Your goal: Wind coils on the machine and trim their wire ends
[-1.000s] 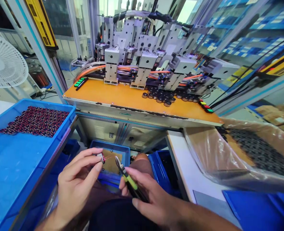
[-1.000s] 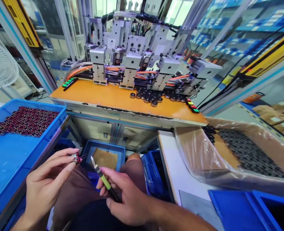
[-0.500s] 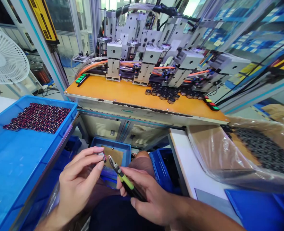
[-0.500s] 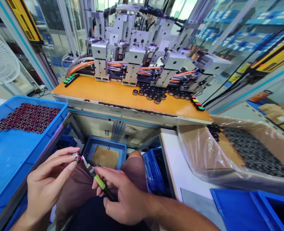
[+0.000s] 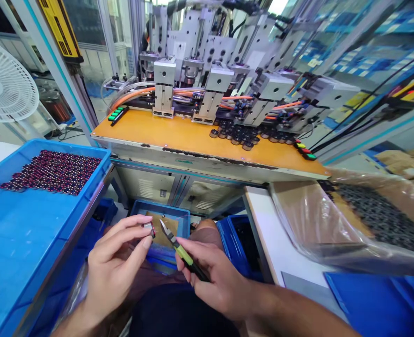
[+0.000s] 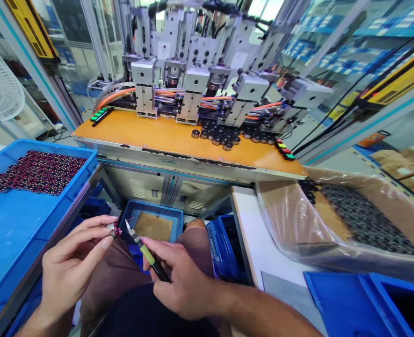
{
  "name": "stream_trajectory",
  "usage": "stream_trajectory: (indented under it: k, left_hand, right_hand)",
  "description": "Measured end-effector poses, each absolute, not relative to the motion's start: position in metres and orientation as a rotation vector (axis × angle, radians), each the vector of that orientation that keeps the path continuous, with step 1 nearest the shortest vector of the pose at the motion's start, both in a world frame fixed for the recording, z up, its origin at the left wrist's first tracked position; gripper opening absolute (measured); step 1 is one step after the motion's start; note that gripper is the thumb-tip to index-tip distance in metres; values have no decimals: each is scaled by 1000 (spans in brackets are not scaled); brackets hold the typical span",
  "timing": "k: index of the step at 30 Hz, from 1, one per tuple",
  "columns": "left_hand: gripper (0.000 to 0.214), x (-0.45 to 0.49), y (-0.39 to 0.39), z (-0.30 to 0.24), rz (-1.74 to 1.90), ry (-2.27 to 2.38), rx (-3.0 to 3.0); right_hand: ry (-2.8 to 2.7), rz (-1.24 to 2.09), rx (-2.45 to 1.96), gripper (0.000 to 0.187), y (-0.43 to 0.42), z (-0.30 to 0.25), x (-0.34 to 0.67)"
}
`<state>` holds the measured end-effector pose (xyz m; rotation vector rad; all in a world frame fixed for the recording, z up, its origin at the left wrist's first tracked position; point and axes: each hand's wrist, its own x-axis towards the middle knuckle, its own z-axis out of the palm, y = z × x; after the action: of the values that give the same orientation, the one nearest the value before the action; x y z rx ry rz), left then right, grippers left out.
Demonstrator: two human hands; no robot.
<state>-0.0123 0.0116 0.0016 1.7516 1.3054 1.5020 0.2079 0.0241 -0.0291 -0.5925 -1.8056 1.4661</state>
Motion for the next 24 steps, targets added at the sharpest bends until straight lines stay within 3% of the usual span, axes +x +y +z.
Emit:
stream_trajectory:
  k: [4,11,24]
  left_hand:
    - [34,-17,15,-2,1531,1158,1946]
    - [70,-19,19,-6,1705,876,1880]
    - [69,-20,9,-11,1657,877,1829]
  right_hand:
    - [-1663,1659,-536,79,22,-20,218]
    - [-1748,1751,-449,91,18,-1,231]
    - [-1766,1716,-414,88,20,7,223]
